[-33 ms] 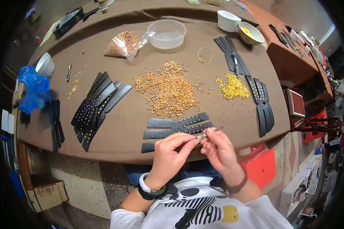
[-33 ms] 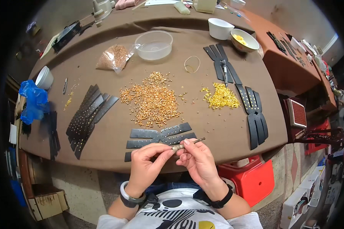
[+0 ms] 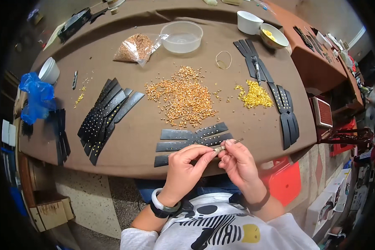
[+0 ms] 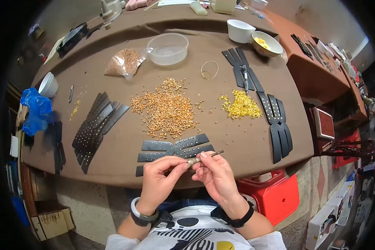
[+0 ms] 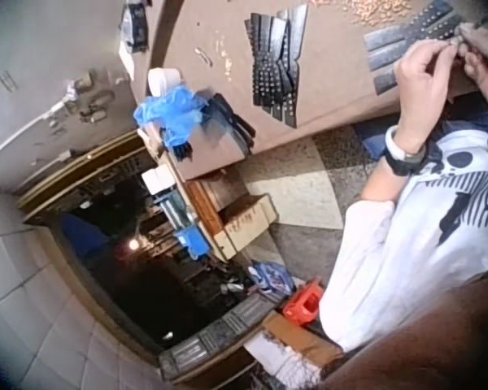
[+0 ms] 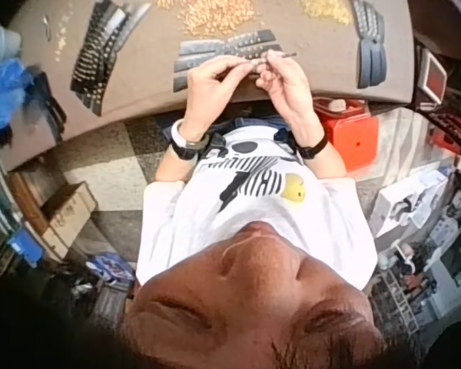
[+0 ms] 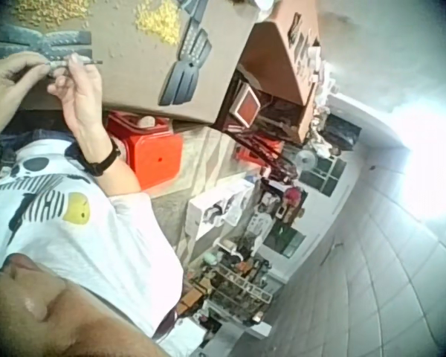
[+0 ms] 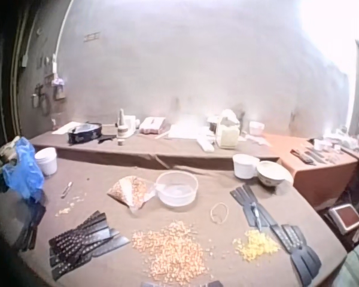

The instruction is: Manually placing small decorative studs onto leather shoe parts using a tool.

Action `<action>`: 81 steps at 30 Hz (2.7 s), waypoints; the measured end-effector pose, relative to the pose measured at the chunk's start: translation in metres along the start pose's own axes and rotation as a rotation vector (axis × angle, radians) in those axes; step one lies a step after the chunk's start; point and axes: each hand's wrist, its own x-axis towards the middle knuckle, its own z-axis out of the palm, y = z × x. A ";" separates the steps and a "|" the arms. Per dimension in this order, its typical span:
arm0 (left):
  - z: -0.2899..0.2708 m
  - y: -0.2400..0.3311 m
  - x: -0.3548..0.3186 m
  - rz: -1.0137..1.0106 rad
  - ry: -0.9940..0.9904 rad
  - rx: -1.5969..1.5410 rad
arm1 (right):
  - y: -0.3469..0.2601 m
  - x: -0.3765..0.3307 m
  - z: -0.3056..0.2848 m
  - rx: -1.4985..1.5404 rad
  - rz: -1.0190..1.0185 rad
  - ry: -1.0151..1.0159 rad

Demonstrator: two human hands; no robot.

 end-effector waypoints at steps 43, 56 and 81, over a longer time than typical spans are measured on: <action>0.006 -0.037 0.048 -0.239 0.153 -0.245 | 0.006 0.023 0.008 -0.263 -0.336 -0.002; 0.001 0.003 0.047 0.352 -0.050 0.321 | -0.009 0.008 0.005 -0.296 -0.405 -0.001; 0.004 0.039 0.017 0.361 0.135 0.344 | -0.023 -0.031 -0.003 -0.351 -0.493 -0.049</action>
